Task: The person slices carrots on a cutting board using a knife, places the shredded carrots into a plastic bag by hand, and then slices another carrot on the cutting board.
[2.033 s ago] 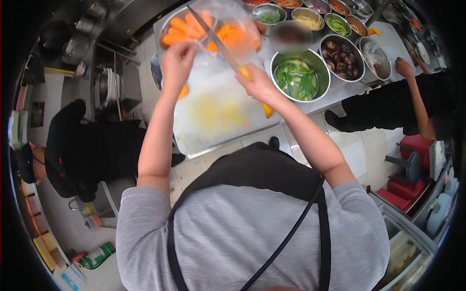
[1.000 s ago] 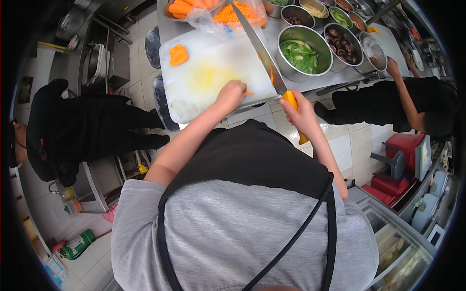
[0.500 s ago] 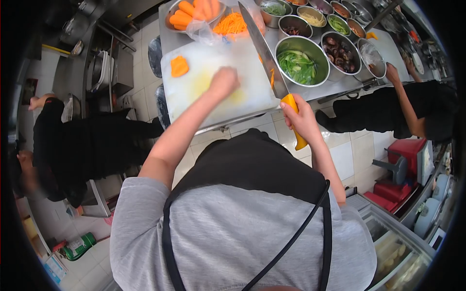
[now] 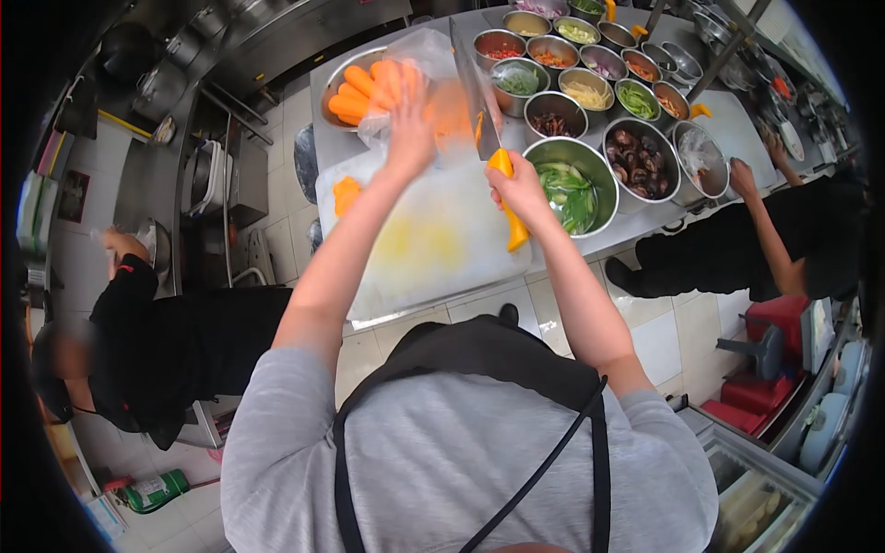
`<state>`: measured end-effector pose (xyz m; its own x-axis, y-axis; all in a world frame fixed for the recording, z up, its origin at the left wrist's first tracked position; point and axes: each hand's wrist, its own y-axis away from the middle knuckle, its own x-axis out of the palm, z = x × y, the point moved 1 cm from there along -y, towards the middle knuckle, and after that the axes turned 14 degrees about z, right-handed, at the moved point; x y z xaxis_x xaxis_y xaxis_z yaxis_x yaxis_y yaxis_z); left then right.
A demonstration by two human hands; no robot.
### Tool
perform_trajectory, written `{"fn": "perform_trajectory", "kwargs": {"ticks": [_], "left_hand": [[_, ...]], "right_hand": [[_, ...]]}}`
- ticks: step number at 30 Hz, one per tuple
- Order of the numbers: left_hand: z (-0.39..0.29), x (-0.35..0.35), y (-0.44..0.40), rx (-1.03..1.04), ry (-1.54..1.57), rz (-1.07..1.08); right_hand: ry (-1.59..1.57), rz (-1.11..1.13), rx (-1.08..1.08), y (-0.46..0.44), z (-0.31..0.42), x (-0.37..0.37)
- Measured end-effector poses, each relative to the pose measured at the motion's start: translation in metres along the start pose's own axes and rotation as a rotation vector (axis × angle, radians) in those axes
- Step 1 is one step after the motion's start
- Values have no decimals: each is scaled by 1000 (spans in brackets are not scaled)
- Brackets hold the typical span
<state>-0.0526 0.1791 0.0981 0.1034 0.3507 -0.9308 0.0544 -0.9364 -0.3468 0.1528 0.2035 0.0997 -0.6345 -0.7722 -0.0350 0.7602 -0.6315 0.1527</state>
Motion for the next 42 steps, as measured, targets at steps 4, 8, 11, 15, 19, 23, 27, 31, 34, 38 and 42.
{"fn": "perform_trajectory", "kwargs": {"ticks": [4,8,11,15,19,23,27,31,34,38,42], "left_hand": [[-40,5,18,60,-23,165],[-28,10,-1,4,3,172],[-14,12,-13,-120,32,199],[25,35,-15,-241,-42,294],[27,31,-20,-316,21,263],[11,26,-28,-162,-155,270],[24,17,-23,-436,-100,193],[73,-18,13,-402,-7,70],[134,-30,68,-440,222,-85],[161,-33,141,-855,397,157],[157,0,181,-884,538,199]], "right_hand": [[38,1,-64,-47,-4,0],[-86,72,-62,-53,20,5],[-87,86,-42,-51,19,2],[-145,101,-40,-41,12,1],[-149,118,-3,-40,8,1],[-165,126,18,-40,8,4],[-133,144,24,-31,7,1],[-145,139,49,15,20,-2],[41,174,49,56,16,-6],[142,244,134,104,-4,-8],[186,295,292,131,-31,-4]]}}
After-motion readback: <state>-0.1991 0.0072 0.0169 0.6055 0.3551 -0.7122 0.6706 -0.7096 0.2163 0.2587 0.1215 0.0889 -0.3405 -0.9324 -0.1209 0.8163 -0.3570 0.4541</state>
